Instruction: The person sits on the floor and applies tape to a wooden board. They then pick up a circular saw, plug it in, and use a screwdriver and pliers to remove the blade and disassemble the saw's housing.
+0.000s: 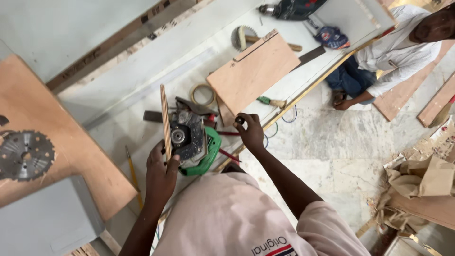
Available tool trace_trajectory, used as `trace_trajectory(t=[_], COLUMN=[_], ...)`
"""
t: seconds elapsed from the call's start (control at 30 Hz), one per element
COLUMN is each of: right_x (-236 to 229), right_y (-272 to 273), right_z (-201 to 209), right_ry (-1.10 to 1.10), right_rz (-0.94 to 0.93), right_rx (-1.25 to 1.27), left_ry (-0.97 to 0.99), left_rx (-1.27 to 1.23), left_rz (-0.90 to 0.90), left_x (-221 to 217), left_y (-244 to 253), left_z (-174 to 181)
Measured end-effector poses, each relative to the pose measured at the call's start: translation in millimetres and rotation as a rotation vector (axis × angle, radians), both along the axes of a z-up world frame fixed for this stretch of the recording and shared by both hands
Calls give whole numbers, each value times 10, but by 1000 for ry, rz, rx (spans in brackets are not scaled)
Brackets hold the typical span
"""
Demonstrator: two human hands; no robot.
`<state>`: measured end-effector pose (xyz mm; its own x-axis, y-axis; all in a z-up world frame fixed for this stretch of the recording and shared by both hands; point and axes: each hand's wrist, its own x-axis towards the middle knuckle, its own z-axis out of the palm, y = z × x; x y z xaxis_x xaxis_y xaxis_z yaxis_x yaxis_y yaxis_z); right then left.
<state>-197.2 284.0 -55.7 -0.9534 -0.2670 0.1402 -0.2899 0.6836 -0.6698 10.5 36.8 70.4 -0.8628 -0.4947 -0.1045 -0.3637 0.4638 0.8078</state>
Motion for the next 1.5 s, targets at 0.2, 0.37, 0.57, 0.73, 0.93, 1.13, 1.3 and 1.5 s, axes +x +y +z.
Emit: trace_trajectory(t=[0.2,0.37,0.57,0.73,0.93,1.13,1.3,1.5], right_x=[-432,-627,-769,-1758,-3591,-4767,-5054,-5037], right_y=[-234,-216,464,1426,1370,348,-333,-648], right_z=[-282,-394,-624,-346,508,-18,-463,-361], right_ry=[-67,-163,-59,-54,-99,-159,-207,-208], right_rz=[19,46,53,-157,12,265,380,857], right_rx=[114,244,-87,-515,-207,249,604,891], left_ry=[45,39,-14,-187,-314,-313,-291,-385], left_rx=[-15,-60,-94,11,-145,-198,-249,-238], left_rz=[86,138,229,381,376,352,385,424], left_x=[-107,-131,-235,-455,-547,-540,-599,-582], left_y=[119,197,218,333,404,387,379,340], left_z=[21,-13,82,306,216,52,0,-56])
